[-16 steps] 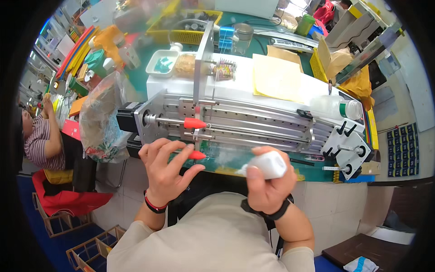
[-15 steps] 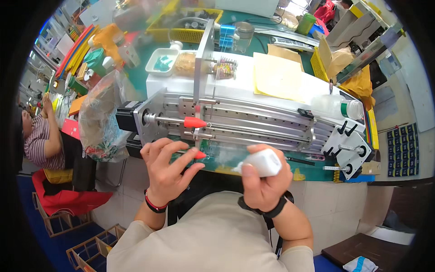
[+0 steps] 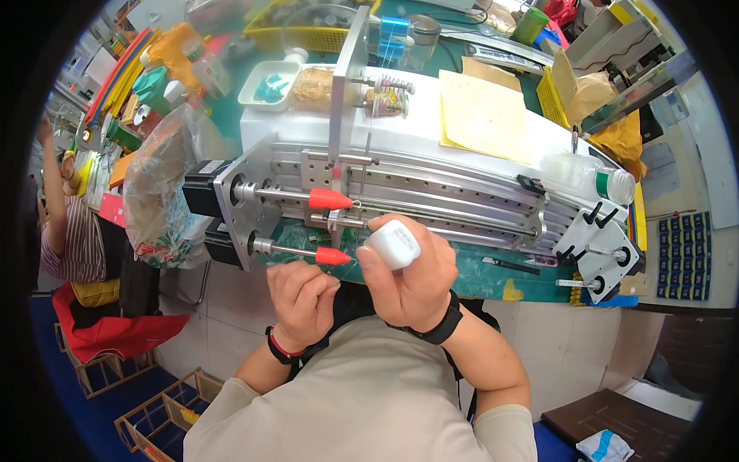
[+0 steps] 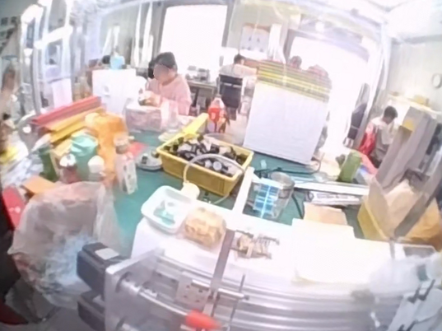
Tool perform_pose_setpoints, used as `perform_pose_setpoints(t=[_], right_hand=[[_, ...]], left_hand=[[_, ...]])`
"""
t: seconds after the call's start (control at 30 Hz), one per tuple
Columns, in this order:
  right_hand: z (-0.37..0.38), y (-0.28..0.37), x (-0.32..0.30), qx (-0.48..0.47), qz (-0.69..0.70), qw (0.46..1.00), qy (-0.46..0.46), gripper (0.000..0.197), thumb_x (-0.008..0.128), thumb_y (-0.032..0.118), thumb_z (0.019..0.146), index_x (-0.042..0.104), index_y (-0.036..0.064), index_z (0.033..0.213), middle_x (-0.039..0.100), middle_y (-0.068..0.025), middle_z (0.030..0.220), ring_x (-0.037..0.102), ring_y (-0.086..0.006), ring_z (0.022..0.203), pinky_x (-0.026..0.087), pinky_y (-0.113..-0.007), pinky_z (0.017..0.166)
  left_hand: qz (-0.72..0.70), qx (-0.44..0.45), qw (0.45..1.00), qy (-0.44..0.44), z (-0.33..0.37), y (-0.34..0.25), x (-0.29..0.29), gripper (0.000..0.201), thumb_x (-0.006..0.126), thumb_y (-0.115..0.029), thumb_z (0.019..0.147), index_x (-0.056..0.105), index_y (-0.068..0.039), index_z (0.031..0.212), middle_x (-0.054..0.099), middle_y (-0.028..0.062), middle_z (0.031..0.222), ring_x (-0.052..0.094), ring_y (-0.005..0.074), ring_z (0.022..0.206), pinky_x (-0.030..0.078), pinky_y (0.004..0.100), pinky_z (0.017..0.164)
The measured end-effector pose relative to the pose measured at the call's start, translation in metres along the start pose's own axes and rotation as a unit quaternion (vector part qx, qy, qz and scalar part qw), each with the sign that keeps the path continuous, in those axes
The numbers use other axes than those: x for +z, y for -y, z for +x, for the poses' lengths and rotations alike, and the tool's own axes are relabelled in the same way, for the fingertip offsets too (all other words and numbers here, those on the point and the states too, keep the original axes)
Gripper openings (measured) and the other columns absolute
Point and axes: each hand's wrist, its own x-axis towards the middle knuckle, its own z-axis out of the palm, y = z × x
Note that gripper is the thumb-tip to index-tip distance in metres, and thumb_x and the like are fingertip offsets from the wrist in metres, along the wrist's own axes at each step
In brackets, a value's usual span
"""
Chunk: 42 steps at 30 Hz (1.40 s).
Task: Applying adhesive and attaching small wire segments to a component mounted on a linear rail assembly jig.
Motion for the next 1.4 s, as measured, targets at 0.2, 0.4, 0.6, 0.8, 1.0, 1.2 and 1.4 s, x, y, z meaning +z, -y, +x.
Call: perform_pose_setpoints(t=[0.2, 0.4, 0.6, 0.8, 1.0, 1.2, 1.4], right_hand=[[0.002, 0.002, -0.005, -0.033, -0.019, 0.999, -0.009, 0.03, 0.078, 0.005, 0.091, 0.068, -0.0068, 0.117, 0.072, -0.0109, 0.081, 0.069, -0.0201, 0.065, 0.055, -0.031, 0.063], [-0.001, 0.003, -0.007, -0.006, -0.017, 1.0, 0.0, 0.03, 0.078, 0.003, 0.091, 0.068, -0.0068, 0.117, 0.071, -0.0101, 0.081, 0.067, -0.0199, 0.062, 0.054, -0.031, 0.06], [0.0, -0.001, -0.001, -0.016, -0.001, 1.0, -0.009, 0.029, 0.078, 0.005, 0.091, 0.067, -0.0065, 0.116, 0.072, -0.0113, 0.082, 0.068, -0.0221, 0.062, 0.054, -0.032, 0.06], [-0.004, 0.005, -0.021, -0.013, -0.038, 0.999, -0.035, 0.03, 0.081, 0.009, 0.09, 0.07, -0.0042, 0.115, 0.074, -0.0124, 0.088, 0.07, -0.0237, 0.067, 0.056, -0.033, 0.064], [0.022, -0.003, -0.129, -0.132, -0.104, 0.914, -0.369, 0.036, 0.066, 0.024, 0.105, 0.066, -0.0077, 0.121, 0.073, -0.0101, 0.098, 0.065, -0.0126, 0.079, 0.055, -0.029, 0.075], [0.063, -0.022, -0.233, -0.172, -0.317, 0.861, -0.36, 0.026, 0.071, 0.018, 0.105, 0.067, -0.0035, 0.119, 0.071, -0.0094, 0.096, 0.064, -0.0148, 0.076, 0.053, -0.03, 0.073], [0.05, -0.008, -0.219, 0.088, -0.247, 0.933, -0.248, 0.045, 0.081, 0.02, 0.098, 0.06, -0.0047, 0.129, 0.061, -0.004, 0.072, 0.052, -0.0095, 0.061, 0.044, -0.027, 0.06]], left_hand=[[-0.007, 0.009, 1.0, 0.008, -0.002, -0.003, 0.0, 0.02, 0.082, -0.011, 0.084, 0.072, -0.012, 0.101, 0.065, 0.0024, 0.103, 0.064, 0.0249, 0.096, 0.04, 0.0409, 0.087], [-0.011, 0.025, 1.0, 0.005, -0.002, -0.009, -0.002, 0.023, 0.083, -0.01, 0.081, 0.072, -0.013, 0.101, 0.065, 0.0019, 0.103, 0.064, 0.0248, 0.095, 0.04, 0.0408, 0.086], [-0.016, 0.042, 0.999, -0.001, 0.007, -0.016, -0.007, 0.024, 0.083, -0.009, 0.078, 0.072, -0.013, 0.099, 0.065, 0.0019, 0.102, 0.063, 0.0245, 0.095, 0.042, 0.0402, 0.084], [-0.133, 0.058, 0.989, 0.019, 0.034, -0.021, -0.007, 0.022, 0.078, 0.003, 0.082, 0.067, -0.007, 0.098, 0.072, 0.0108, 0.104, 0.069, 0.03, 0.084, 0.054, 0.0393, 0.072], [-0.297, -0.125, 0.91, 0.261, 0.08, -0.03, -0.034, 0.008, 0.064, 0.007, 0.098, 0.064, -0.001, 0.098, 0.076, 0.0124, 0.093, 0.069, 0.0153, 0.064, 0.053, 0.0289, 0.056], [-0.203, 0.02, 0.932, 0.3, 0.116, -0.031, -0.034, 0.009, 0.067, 0.006, 0.093, 0.064, -0.002, 0.097, 0.065, 0.0134, 0.076, 0.065, 0.029, 0.061, 0.05, 0.0358, 0.059], [-0.11, 0.041, 0.938, 0.325, 0.128, -0.033, -0.033, 0.02, 0.08, -0.01, 0.085, 0.066, -0.006, 0.099, 0.066, 0.0122, 0.078, 0.067, 0.0342, 0.069, 0.051, 0.0425, 0.061]])
